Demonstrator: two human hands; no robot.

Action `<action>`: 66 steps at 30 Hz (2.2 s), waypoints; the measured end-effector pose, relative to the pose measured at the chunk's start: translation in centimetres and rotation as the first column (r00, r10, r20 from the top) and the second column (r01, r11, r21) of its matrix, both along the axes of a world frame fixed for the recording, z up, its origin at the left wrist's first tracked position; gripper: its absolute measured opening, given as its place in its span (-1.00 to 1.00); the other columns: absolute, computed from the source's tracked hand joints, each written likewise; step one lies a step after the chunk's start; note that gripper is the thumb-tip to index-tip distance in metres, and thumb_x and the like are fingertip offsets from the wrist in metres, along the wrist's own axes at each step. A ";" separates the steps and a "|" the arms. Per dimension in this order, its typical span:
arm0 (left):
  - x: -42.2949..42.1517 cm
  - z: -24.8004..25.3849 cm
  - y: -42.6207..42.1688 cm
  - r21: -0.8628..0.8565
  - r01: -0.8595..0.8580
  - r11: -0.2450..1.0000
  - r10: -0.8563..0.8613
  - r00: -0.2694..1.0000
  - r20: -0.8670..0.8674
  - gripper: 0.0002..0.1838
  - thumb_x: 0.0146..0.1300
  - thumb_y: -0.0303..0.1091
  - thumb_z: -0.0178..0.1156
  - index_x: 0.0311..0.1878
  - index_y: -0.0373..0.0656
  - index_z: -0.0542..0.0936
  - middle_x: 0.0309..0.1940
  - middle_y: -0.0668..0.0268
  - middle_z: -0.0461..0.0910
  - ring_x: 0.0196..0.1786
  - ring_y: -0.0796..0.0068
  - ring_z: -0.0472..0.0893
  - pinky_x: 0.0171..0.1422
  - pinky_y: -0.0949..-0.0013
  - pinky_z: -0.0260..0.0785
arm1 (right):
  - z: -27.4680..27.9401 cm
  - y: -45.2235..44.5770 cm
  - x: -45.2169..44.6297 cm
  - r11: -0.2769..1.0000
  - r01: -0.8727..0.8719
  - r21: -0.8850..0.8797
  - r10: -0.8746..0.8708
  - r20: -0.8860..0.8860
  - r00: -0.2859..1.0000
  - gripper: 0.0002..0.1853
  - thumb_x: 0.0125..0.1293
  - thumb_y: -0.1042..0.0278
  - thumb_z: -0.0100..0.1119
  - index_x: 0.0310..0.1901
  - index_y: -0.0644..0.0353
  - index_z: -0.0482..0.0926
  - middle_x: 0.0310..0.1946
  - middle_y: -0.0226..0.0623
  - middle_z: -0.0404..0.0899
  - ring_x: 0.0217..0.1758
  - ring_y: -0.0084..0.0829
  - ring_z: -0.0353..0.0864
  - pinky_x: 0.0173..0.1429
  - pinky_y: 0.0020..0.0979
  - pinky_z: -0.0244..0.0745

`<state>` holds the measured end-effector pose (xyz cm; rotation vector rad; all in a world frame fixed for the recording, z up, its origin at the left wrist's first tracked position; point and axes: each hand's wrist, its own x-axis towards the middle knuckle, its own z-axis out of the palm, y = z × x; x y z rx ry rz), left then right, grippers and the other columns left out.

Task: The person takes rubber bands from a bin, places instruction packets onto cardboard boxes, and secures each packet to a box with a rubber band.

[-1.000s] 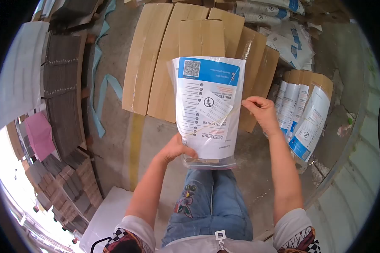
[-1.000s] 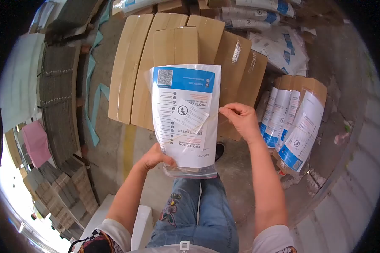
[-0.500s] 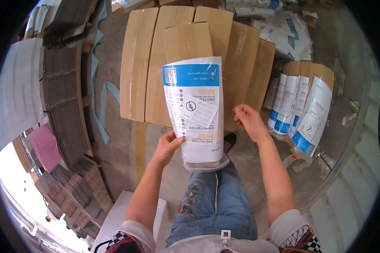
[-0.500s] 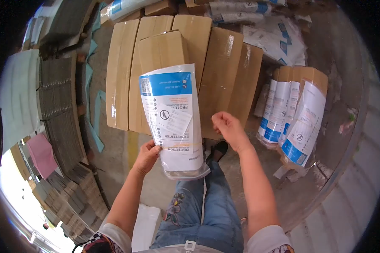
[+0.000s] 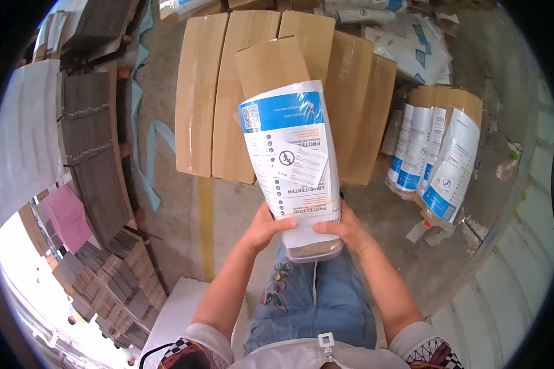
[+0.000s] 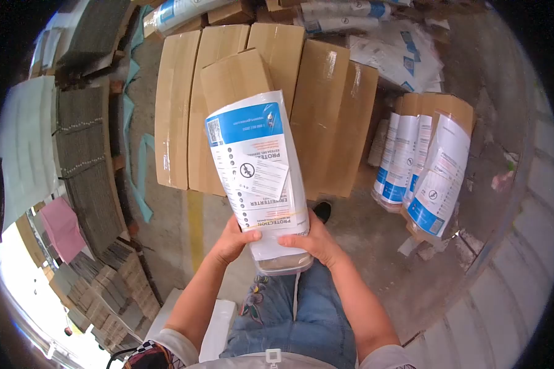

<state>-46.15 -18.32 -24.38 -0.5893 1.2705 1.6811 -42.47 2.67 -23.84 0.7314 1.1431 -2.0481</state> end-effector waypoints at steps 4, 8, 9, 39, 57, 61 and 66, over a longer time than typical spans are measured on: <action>-1.6 -0.3 1.2 0.043 -0.358 0.933 0.361 0.929 -0.085 -0.15 -0.04 -0.26 0.38 0.30 -0.18 0.14 0.17 0.20 0.36 0.20 0.28 0.39 0.29 0.20 0.22 | 0.5 0.9 0.4 1.000 0.016 -0.022 -0.016 0.029 0.999 -0.08 -0.17 0.20 0.46 0.21 0.38 0.18 0.10 -0.09 0.40 0.18 -0.30 0.37 0.27 -0.37 0.23; -3.0 -1.5 2.0 0.087 -0.542 0.836 0.548 0.814 -0.190 -0.34 0.19 -0.25 0.23 0.29 -0.17 0.18 0.12 0.21 0.40 0.16 0.35 0.41 0.23 0.29 0.27 | -1.8 -0.2 1.4 1.000 0.020 -0.004 -0.019 0.047 0.999 -0.11 -0.15 0.21 0.46 0.21 0.36 0.20 0.09 -0.10 0.40 0.17 -0.30 0.38 0.26 -0.36 0.24; -2.7 -1.3 2.3 -0.027 -0.529 0.848 0.502 0.819 -0.278 -0.39 0.20 -0.27 0.23 0.26 -0.18 0.23 0.11 0.21 0.41 0.15 0.36 0.41 0.22 0.31 0.27 | -2.6 -0.5 1.8 1.000 0.017 0.010 -0.018 0.058 0.998 -0.12 -0.15 0.21 0.46 0.21 0.35 0.20 0.10 -0.10 0.40 0.17 -0.30 0.39 0.26 -0.36 0.25; -3.9 2.6 -3.6 -0.835 0.157 0.528 -0.842 0.228 -0.489 -0.82 -0.02 -0.40 0.28 -0.57 -0.10 0.44 -0.62 0.31 0.48 -0.60 0.32 0.51 -0.50 0.30 0.35 | 1.7 3.1 -5.5 0.426 -0.423 0.800 0.881 -0.262 0.394 -0.90 0.03 0.38 0.07 -0.39 0.15 0.43 -0.46 -0.14 0.54 -0.30 -0.08 0.56 -0.27 -0.11 0.43; -7.6 -2.1 2.5 -0.445 -0.291 0.847 -0.093 0.743 -0.662 -0.28 -0.10 -0.35 0.48 0.09 -0.22 0.28 -0.22 0.21 0.52 -0.21 0.49 0.56 -0.22 0.44 0.48 | 1.1 5.3 -7.1 0.511 -0.506 0.695 0.844 -0.292 0.451 -0.85 -0.01 0.27 0.09 -0.49 0.15 0.43 -0.60 -0.16 0.52 -0.50 -0.16 0.54 -0.40 -0.19 0.40; -8.0 -1.9 1.8 -0.439 -0.166 0.883 -0.081 0.868 -0.489 -0.38 -0.06 -0.38 0.44 0.06 -0.24 0.33 -0.23 0.21 0.57 -0.21 0.50 0.57 -0.21 0.46 0.47 | 0.8 8.1 -11.3 0.379 -0.321 0.868 0.835 -0.172 0.523 -0.88 -0.03 0.36 0.10 -0.52 0.21 0.45 -0.56 -0.11 0.52 -0.41 -0.11 0.52 -0.31 -0.19 0.43; -9.5 -1.6 0.1 -0.319 -0.013 0.948 -0.105 0.931 -0.350 -0.48 0.01 -0.46 0.35 0.06 -0.25 0.38 -0.16 0.24 0.57 -0.17 0.53 0.56 -0.12 0.46 0.42 | -5.5 4.0 -9.3 0.548 -0.042 0.835 0.720 -0.446 0.532 -0.90 0.02 0.41 0.12 -0.45 0.25 0.51 -0.37 -0.10 0.53 -0.30 -0.05 0.51 -0.16 -0.16 0.47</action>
